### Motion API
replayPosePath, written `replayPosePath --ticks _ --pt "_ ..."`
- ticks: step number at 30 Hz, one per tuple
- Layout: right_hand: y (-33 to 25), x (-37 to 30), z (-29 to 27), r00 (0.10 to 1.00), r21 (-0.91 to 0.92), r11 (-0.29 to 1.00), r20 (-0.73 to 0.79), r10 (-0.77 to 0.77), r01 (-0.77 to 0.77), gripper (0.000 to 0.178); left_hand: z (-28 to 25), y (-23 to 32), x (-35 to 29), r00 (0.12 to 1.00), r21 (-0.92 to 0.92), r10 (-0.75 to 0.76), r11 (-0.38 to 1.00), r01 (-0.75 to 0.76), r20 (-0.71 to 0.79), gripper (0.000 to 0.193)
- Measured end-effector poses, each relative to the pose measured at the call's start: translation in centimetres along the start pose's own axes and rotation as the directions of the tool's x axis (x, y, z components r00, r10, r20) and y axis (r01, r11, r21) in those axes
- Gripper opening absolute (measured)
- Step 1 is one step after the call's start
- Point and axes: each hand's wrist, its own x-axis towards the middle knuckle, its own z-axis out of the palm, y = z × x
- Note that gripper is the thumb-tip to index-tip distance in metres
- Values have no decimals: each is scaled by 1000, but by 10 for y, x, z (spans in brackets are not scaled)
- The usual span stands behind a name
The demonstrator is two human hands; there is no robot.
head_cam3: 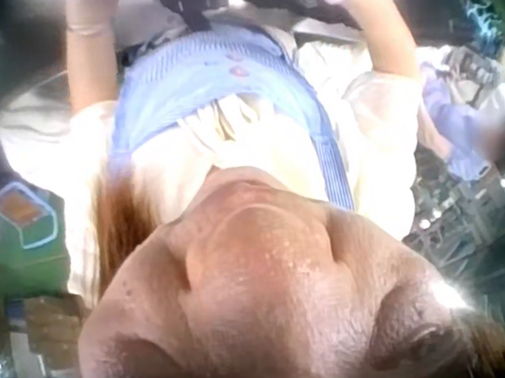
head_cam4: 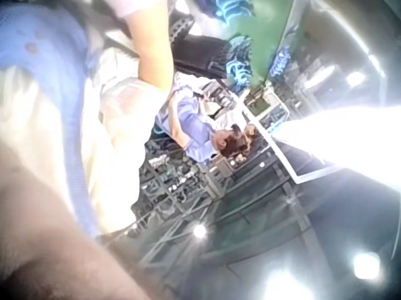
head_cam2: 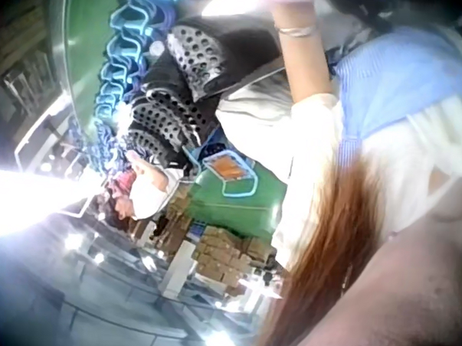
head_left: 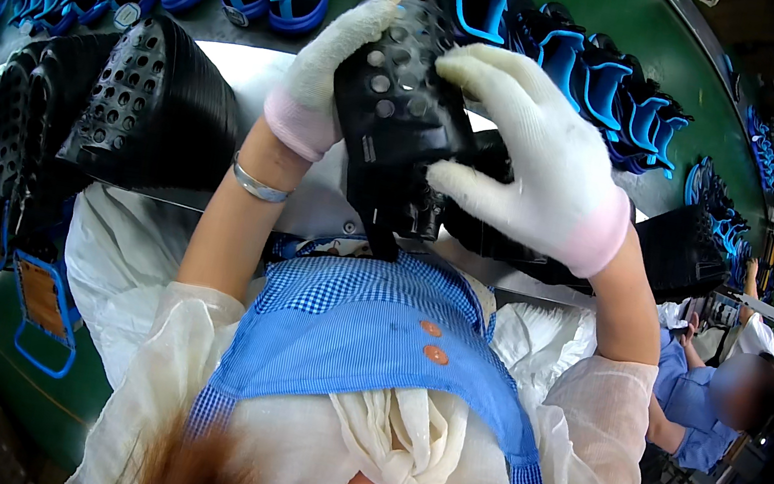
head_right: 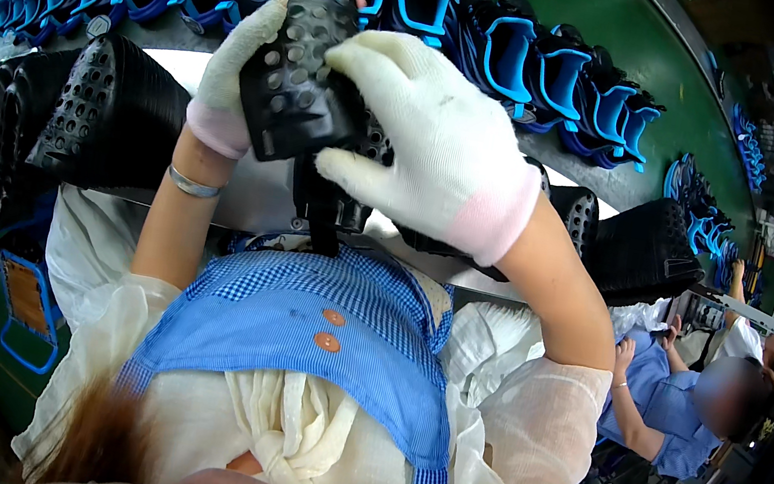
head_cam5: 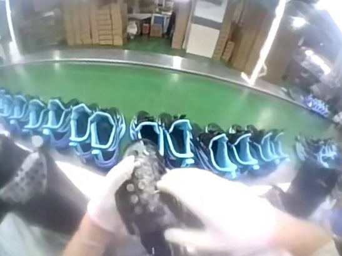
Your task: The person picks up several black shoe components and blue shoes from a workbench, turning them over and checking different sides by hand while wearing gloves.
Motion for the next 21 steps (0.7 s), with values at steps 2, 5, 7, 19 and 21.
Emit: replayPosePath --ticks 2,5,7,19,21 --pt "3 4 12 987 71 985 27 156 -158 58 -2 -3 -2 984 34 141 990 -138 -107 29" --pt "7 16 29 955 112 949 66 289 -295 62 -2 -9 6 961 44 261 965 -258 -96 28" --pt "10 24 39 937 203 916 36 347 -347 59 0 -10 13 895 115 424 905 -411 -137 27" --pt "66 50 40 930 -157 919 5 367 -362 36 -52 7 88 613 941 782 282 -189 -111 47" --pt "74 53 38 917 -189 905 42 396 -382 34 -79 17 108 604 996 796 19 -84 36 49"
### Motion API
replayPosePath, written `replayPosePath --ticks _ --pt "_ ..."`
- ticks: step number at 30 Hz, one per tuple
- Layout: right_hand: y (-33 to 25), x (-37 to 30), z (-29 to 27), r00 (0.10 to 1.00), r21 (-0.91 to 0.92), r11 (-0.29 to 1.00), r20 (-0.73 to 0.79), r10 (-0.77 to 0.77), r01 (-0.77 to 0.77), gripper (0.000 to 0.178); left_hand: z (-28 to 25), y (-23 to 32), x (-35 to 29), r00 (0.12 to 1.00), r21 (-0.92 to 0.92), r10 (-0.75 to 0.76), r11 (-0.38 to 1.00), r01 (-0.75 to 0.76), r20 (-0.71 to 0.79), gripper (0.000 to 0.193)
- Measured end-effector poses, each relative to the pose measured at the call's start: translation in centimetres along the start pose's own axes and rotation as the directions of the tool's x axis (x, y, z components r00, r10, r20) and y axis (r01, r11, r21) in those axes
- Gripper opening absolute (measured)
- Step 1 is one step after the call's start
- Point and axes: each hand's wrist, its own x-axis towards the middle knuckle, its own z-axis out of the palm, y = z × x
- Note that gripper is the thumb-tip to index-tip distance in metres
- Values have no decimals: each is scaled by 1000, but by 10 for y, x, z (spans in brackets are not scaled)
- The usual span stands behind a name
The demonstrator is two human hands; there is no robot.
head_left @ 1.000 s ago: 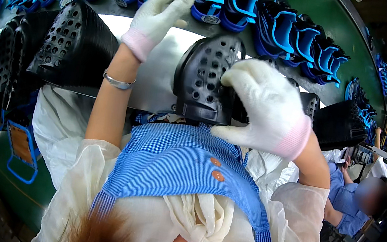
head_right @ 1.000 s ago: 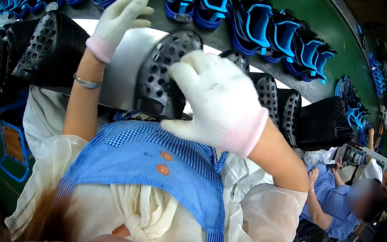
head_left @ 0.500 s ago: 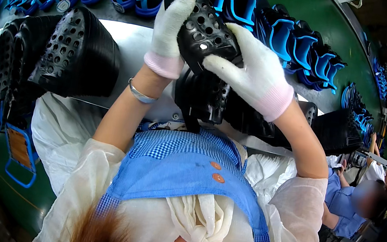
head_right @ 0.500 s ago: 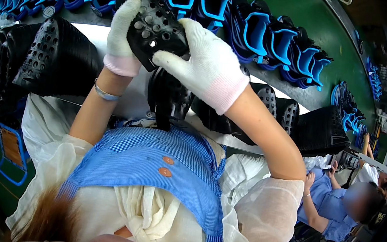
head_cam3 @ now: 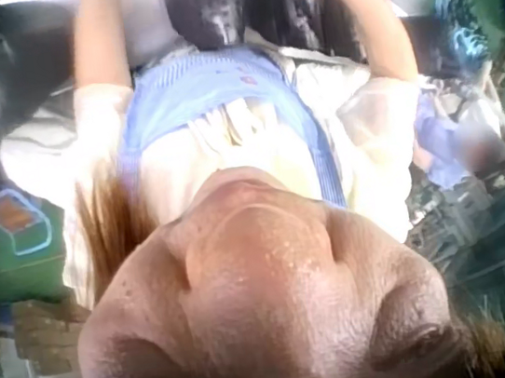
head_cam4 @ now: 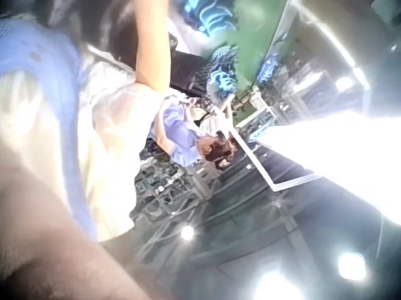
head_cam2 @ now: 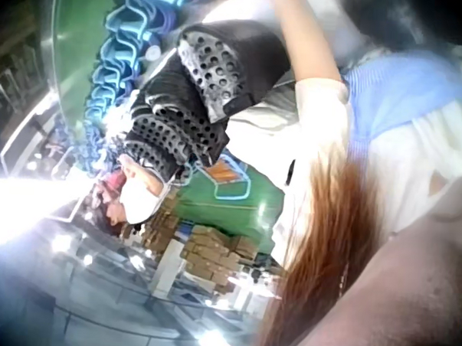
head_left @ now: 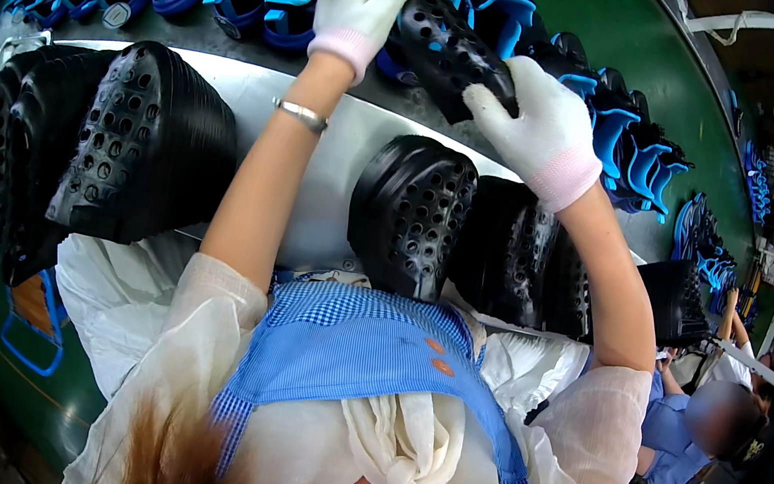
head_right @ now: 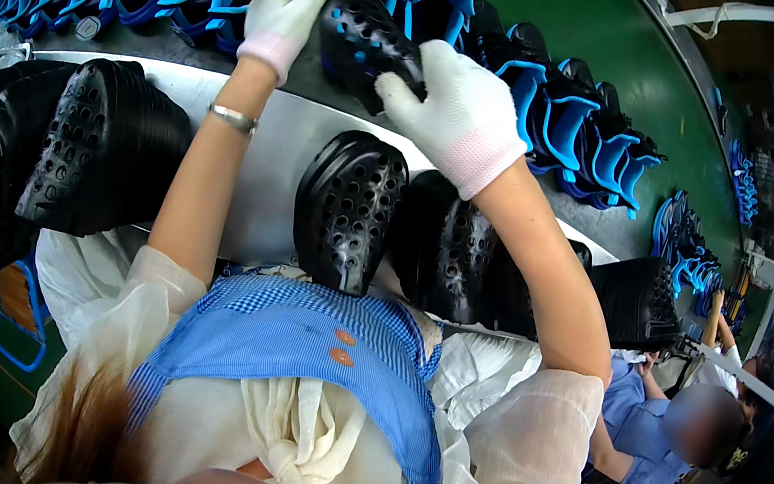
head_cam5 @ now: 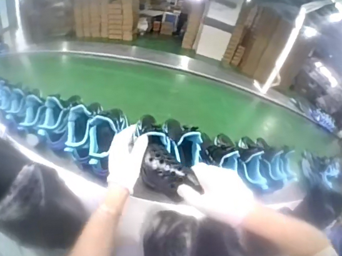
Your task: The person picks up several black shoe components and blue shoes from a workbench, turning them over and checking different sides by hand while wearing gloves.
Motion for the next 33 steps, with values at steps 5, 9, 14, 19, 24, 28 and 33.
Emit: replayPosePath --ticks 5,9,14,19,24,28,33 --pt "22 20 -1 1000 102 995 5 14 -15 40 23 -27 33 972 -120 -44 990 74 231 40" --pt "29 39 -9 986 78 992 141 85 -96 45 33 -36 46 939 212 139 954 -212 314 27" --pt "33 54 -6 982 105 990 174 72 -91 48 39 -48 49 911 433 374 801 -413 175 21" --pt "27 79 -4 957 104 993 288 28 -60 49 34 -47 50 930 436 325 822 -367 171 19" --pt "20 115 8 944 -169 985 326 43 14 50 26 -29 50 977 240 115 958 -156 178 23" --pt "-18 136 31 942 -320 947 306 140 -37 42 9 -20 14 982 144 71 988 -45 -175 21" --pt "-30 153 78 950 -352 934 271 157 -54 30 -12 -13 -35 998 95 60 994 -57 -30 15"
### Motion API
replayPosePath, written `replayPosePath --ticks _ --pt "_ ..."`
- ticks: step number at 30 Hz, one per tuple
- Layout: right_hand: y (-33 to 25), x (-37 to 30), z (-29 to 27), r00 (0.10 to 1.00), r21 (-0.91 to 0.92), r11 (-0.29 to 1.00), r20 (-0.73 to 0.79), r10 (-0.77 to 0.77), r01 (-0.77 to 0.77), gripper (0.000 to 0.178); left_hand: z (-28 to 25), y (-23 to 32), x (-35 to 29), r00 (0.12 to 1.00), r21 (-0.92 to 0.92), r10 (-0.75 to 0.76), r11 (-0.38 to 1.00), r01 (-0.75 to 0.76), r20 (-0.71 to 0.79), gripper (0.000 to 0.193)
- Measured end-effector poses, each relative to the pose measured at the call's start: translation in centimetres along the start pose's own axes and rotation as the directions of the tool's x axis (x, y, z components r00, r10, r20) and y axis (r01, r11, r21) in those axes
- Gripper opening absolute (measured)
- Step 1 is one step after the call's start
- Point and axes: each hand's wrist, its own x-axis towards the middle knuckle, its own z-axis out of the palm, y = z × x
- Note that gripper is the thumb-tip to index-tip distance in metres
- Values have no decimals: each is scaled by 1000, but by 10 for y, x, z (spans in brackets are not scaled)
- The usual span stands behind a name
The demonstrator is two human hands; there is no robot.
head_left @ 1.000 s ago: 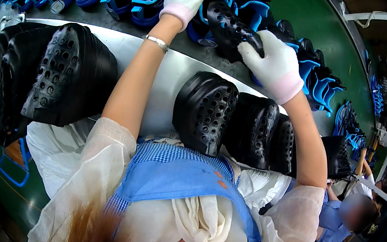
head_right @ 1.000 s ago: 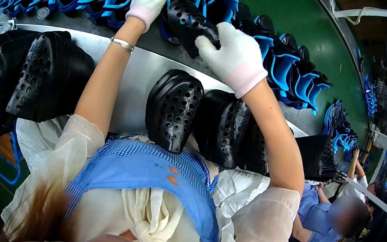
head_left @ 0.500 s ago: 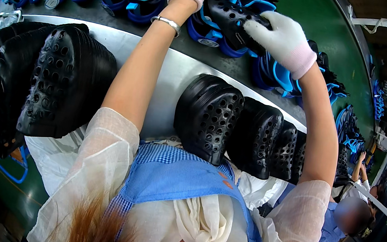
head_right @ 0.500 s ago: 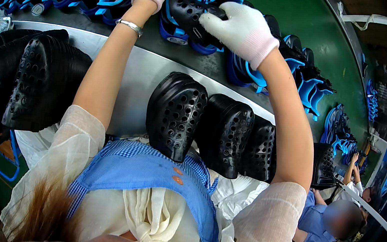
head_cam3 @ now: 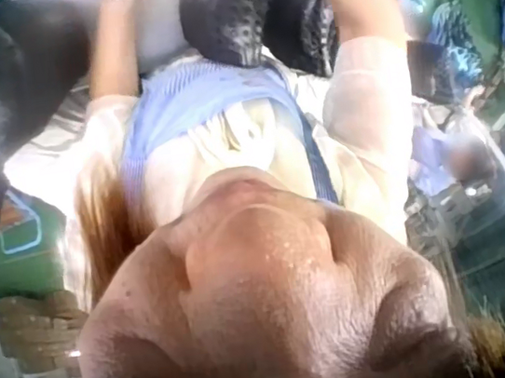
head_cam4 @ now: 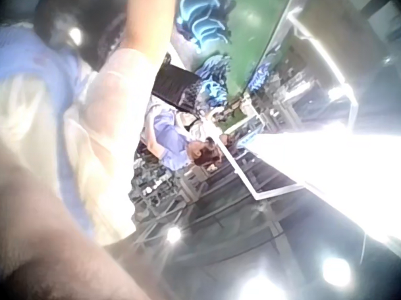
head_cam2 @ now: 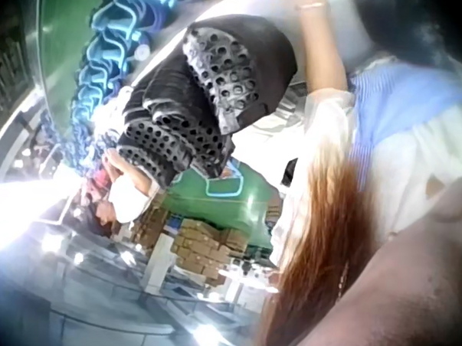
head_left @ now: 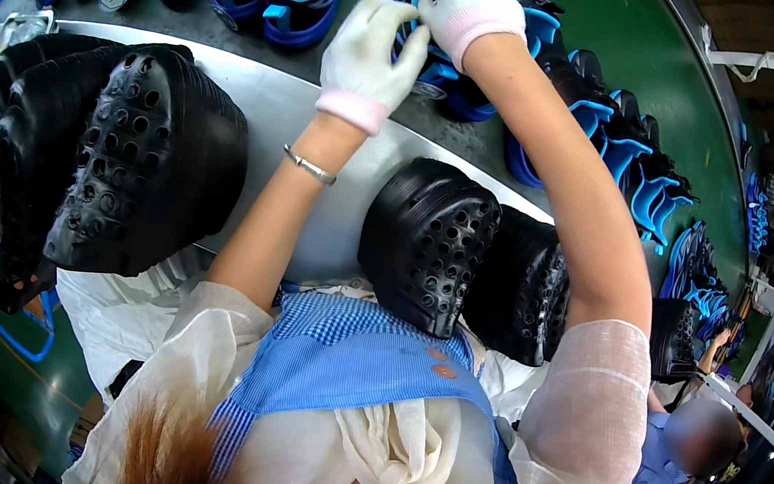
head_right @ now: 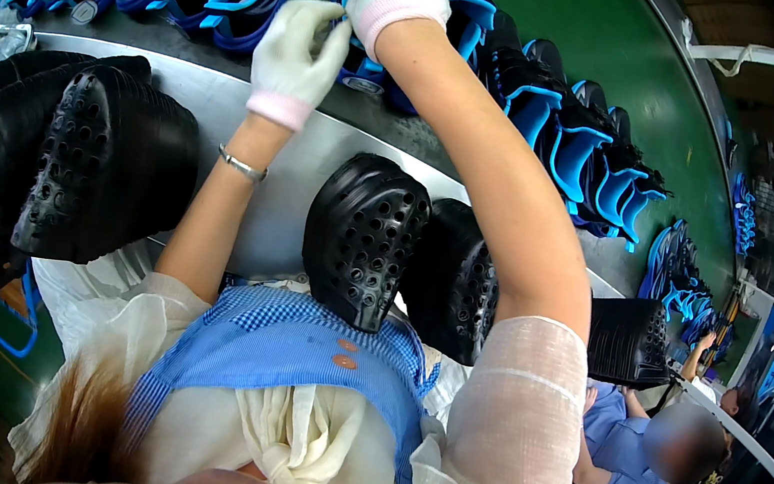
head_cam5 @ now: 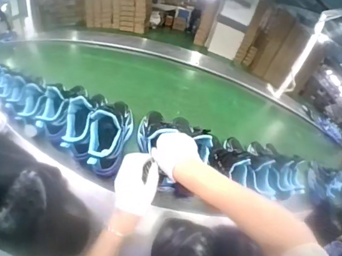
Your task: The person picks up several black shoe components and blue shoes from a workbench, turning them over and checking different sides by hand while wearing gloves.
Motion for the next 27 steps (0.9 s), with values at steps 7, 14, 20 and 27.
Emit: replayPosePath --ticks 7,14,20,27 --pt "-8 36 17 996 83 994 58 66 -71 22 -19 13 5 990 190 31 980 -57 138 29" --pt "-9 48 -1 955 124 991 287 -75 41 33 -13 -2 11 892 244 32 957 -158 451 44" --pt "-30 53 9 993 157 984 66 -96 84 35 1 -16 61 551 487 -285 833 -263 784 45" --pt "-46 63 20 988 -35 989 67 -140 142 31 -1 -64 47 590 340 27 796 -501 807 42"
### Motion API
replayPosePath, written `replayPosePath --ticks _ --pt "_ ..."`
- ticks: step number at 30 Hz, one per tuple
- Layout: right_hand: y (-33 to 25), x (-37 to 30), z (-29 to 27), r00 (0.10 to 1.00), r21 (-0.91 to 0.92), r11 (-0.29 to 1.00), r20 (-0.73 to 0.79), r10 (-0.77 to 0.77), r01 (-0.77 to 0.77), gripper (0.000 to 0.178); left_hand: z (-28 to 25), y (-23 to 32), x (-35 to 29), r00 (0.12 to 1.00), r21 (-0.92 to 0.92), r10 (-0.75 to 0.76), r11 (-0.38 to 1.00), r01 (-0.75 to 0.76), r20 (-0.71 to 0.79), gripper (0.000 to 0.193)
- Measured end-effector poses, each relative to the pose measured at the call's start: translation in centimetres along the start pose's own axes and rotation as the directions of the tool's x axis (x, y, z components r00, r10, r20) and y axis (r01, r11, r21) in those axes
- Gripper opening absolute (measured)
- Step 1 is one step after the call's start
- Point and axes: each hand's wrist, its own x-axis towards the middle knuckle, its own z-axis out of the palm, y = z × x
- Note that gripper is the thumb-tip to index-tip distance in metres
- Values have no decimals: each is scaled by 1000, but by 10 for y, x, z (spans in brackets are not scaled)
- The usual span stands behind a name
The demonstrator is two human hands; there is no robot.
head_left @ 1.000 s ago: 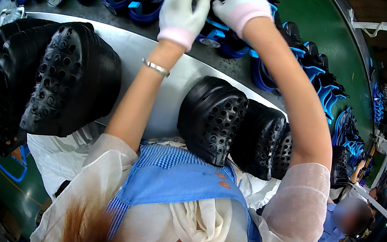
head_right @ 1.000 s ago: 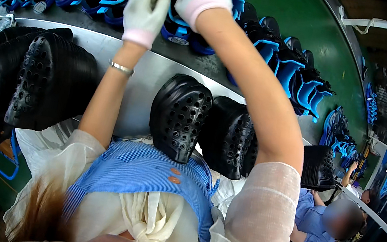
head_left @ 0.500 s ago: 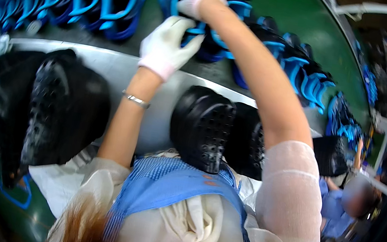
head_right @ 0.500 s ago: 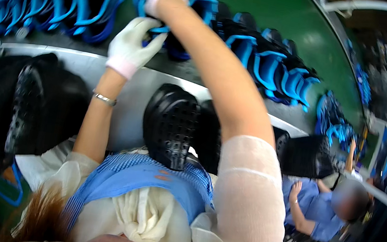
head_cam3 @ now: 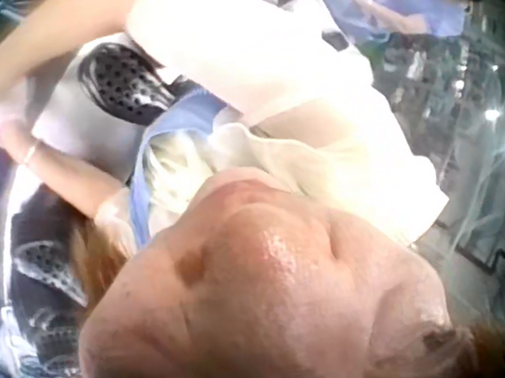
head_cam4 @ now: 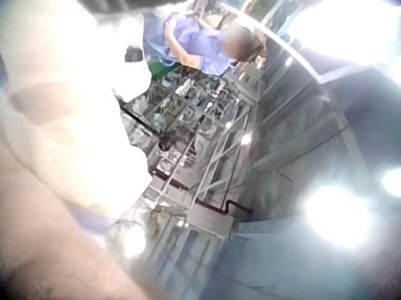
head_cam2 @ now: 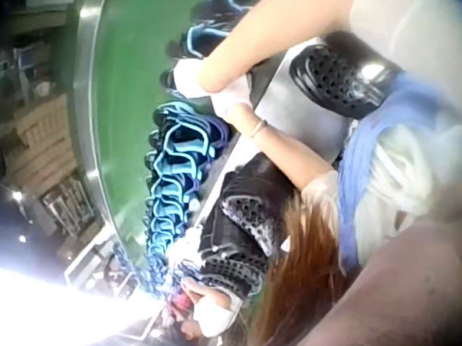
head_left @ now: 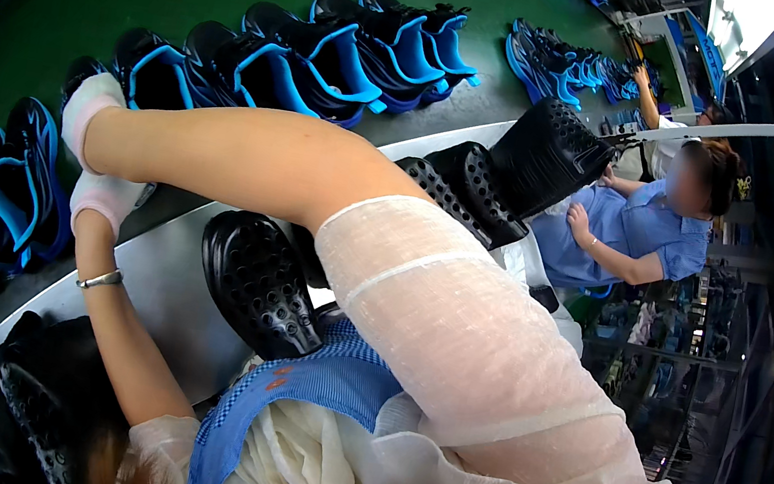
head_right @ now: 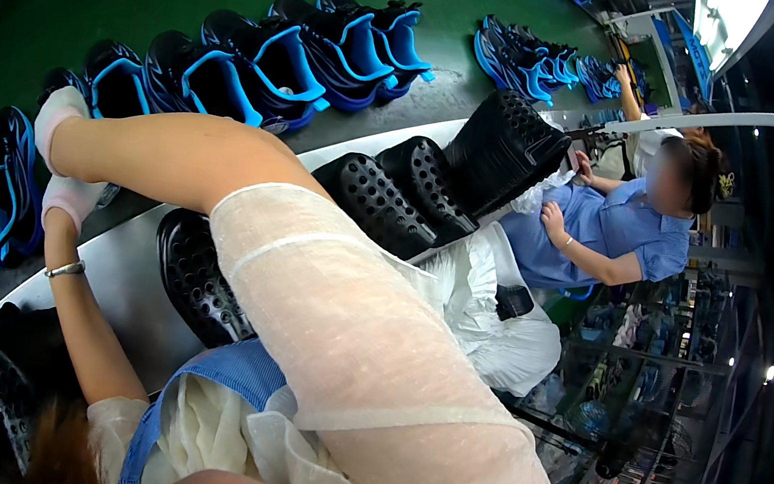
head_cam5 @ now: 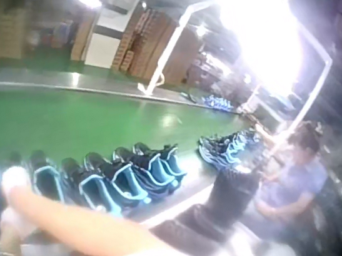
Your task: The person picks up several black shoe components and blue shoes from a workbench, turning them over and checking different sides by hand while wearing gloves.
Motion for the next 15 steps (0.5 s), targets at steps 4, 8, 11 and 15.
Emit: replayPosePath --ticks 4,8,11,15 --pt "3 2 2 994 52 997 -89 -60 65 31 -34 16 7 942 93 -146 988 123 302 40" --pt "12 -10 -4 994 50 996 -91 -66 70 32 -38 24 13 919 20 -199 979 205 340 38" --pt "14 -15 -15 989 22 991 -65 -130 132 32 -42 22 6 942 -30 -211 974 226 263 40" --pt "19 -31 -23 987 34 991 -98 -126 130 32 -43 25 7 917 -79 -297 941 328 268 46"
